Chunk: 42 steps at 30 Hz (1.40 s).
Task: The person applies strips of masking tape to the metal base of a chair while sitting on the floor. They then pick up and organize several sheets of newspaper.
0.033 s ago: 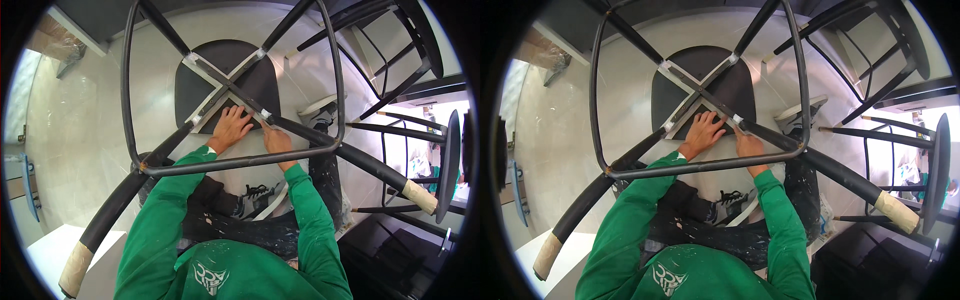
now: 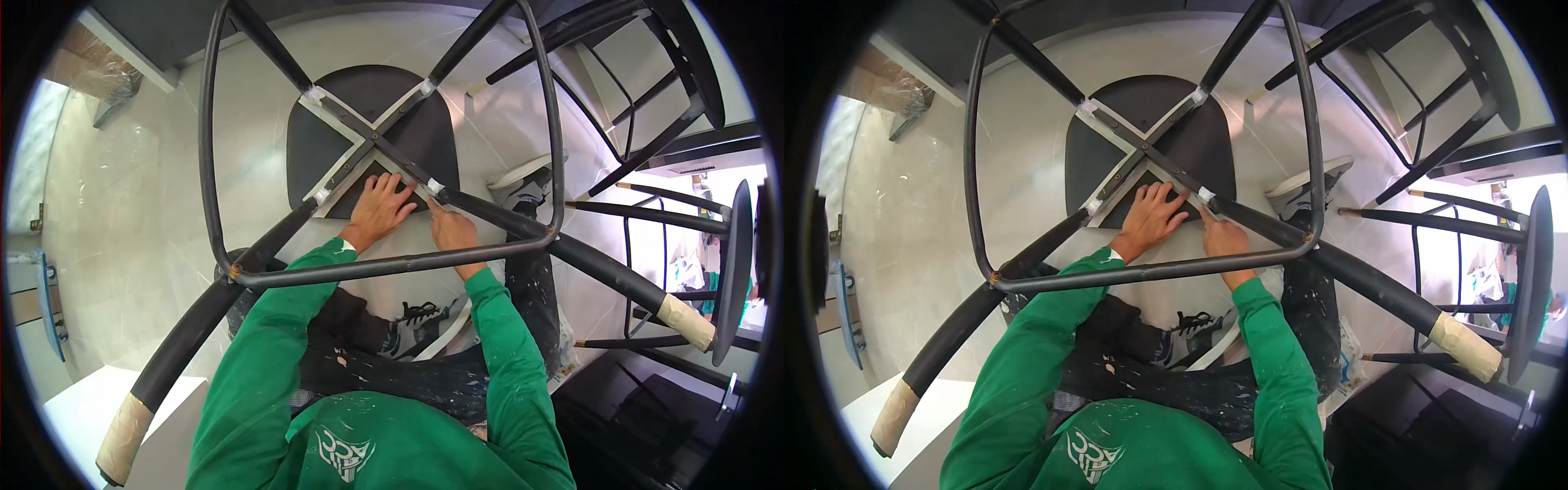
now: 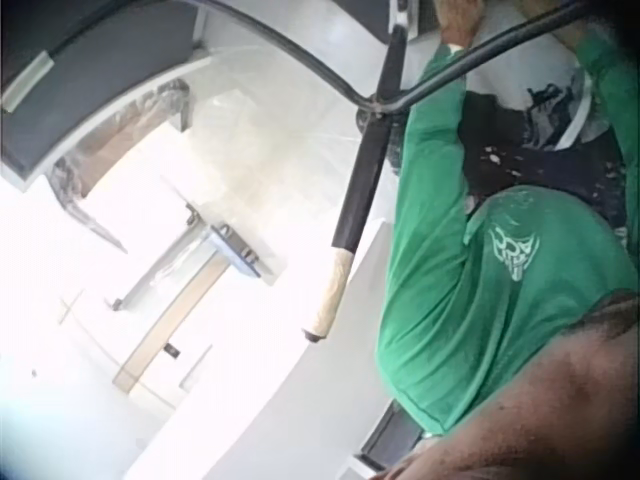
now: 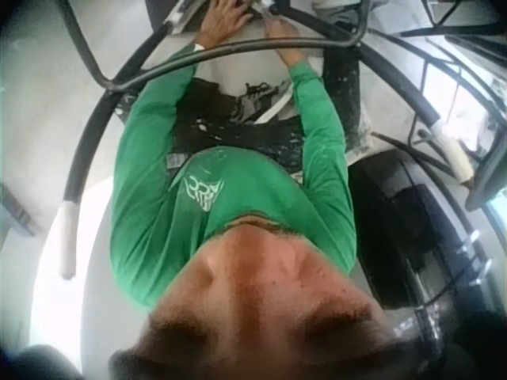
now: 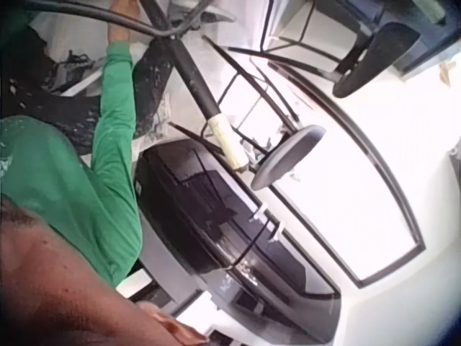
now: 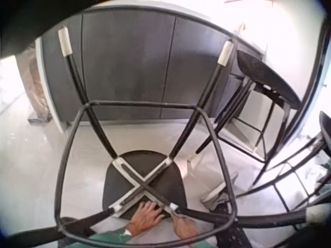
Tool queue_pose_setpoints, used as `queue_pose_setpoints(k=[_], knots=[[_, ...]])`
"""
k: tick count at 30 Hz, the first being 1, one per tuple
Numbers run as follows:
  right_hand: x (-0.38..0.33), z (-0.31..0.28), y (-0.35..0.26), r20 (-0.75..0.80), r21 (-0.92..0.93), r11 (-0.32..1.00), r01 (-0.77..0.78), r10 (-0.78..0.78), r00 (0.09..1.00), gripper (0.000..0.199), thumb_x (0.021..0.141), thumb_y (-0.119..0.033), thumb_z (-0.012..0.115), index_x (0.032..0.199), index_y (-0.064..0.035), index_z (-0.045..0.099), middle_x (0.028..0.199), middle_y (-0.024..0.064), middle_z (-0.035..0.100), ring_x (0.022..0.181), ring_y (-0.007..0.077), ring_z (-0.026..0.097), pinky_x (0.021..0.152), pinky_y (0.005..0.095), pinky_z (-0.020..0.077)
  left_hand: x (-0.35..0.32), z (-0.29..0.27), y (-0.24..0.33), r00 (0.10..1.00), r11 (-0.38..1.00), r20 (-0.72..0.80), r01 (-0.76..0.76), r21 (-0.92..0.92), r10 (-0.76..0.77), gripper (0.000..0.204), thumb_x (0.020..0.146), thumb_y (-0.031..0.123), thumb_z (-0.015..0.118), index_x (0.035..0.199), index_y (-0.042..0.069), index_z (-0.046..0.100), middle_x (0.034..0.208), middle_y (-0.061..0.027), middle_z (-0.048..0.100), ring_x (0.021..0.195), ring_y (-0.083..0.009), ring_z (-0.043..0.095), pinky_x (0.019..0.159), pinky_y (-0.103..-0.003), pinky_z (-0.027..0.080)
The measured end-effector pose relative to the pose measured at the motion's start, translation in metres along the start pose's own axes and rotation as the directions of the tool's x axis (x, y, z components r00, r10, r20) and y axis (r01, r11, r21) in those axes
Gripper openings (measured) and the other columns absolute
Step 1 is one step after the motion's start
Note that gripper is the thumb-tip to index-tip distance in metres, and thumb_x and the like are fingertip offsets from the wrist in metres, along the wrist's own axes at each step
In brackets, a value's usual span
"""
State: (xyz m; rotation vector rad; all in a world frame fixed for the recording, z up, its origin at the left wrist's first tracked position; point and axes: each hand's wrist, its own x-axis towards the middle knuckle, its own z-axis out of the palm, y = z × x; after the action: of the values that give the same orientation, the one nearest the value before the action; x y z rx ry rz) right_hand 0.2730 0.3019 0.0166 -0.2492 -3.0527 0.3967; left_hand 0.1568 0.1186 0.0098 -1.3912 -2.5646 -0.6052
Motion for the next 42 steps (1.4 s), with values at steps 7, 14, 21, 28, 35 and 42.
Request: queue_pose_setpoints(k=[7,14,21,28,35,42], knots=[[0.001,-0.014,-0.006,0.062,0.063,0.998,-0.031,0.027,0.998,0.044,0.091,-0.02,0.063,0.135,-0.0179,0.065,0.087,0.0223,0.072,0.079,0.0379,0.072,0.07,0.0487,0.0577,-0.001,0.004,0.0,0.999,1.0,-0.031,-0.018,0.019,0.019,0.051,0.098,0.043,0.059,0.134,0.008,0.06,0.127,-0.0132,0.055,0.117,-0.0287,0.05,0.101,-0.045,0.036],[0.003,-0.022,-0.008,0.129,0.014,0.999,-0.044,0.042,0.991,0.042,0.091,-0.019,0.063,0.134,-0.0171,0.066,0.101,0.0224,0.073,0.089,0.0378,0.072,0.079,0.0489,0.057,-0.002,0.006,-0.003,0.986,0.986,-0.027,-0.164,0.029,0.165,0.053,0.098,0.048,0.057,0.135,0.011,0.06,0.128,-0.012,0.055,0.122,-0.0277,0.048,0.106,-0.046,0.035],[0.005,-0.031,-0.018,0.242,0.003,0.997,-0.08,0.077,0.967,0.041,0.092,-0.019,0.063,0.133,-0.0153,0.067,0.108,0.0227,0.072,0.096,0.0395,0.071,0.088,0.0492,0.0546,-0.009,-0.001,-0.006,0.986,0.988,0.061,-0.154,0.024,0.153,0.059,0.095,0.049,0.061,0.142,0.015,0.054,0.133,-0.0134,0.053,0.126,-0.0293,0.048,0.111,-0.046,0.034],[0.012,-0.017,0.018,0.102,0.344,0.939,0.007,-0.045,0.994,0.04,0.092,-0.018,0.061,0.131,-0.0154,0.068,0.13,0.0207,0.065,0.119,0.0403,0.061,0.105,0.0473,0.0462,-0.002,0.0,-0.002,0.984,0.986,0.08,-0.163,0.044,0.159,0.068,0.09,0.055,0.062,0.142,0.012,0.054,0.133,-0.0125,0.053,0.126,-0.0279,0.045,0.11,-0.047,0.032],[0.004,-0.023,0.005,-0.002,0.178,0.981,0.078,-0.079,0.997,0.039,0.092,-0.017,0.061,0.13,-0.0134,0.068,0.119,0.0188,0.07,0.11,0.0396,0.066,0.1,0.0496,0.049,-0.002,0.002,0.0,0.986,0.987,0.075,-0.155,0.035,0.152,0.071,0.089,0.057,0.063,0.143,0.01,0.053,0.134,-0.0136,0.053,0.126,-0.0296,0.046,0.11,-0.047,0.032],[0.006,-0.025,-0.002,0.027,0.146,0.989,0.038,-0.042,0.999,0.034,0.091,-0.016,0.062,0.124,-0.0111,0.071,0.113,0.0209,0.071,0.105,0.0395,0.067,0.094,0.0495,0.0516,-0.007,0.006,-0.003,0.993,0.994,0.059,-0.102,0.047,0.1,0.072,0.088,0.053,0.066,0.143,0.008,0.053,0.139,-0.0157,0.052,0.133,-0.0337,0.044,0.114,-0.048,0.032]])
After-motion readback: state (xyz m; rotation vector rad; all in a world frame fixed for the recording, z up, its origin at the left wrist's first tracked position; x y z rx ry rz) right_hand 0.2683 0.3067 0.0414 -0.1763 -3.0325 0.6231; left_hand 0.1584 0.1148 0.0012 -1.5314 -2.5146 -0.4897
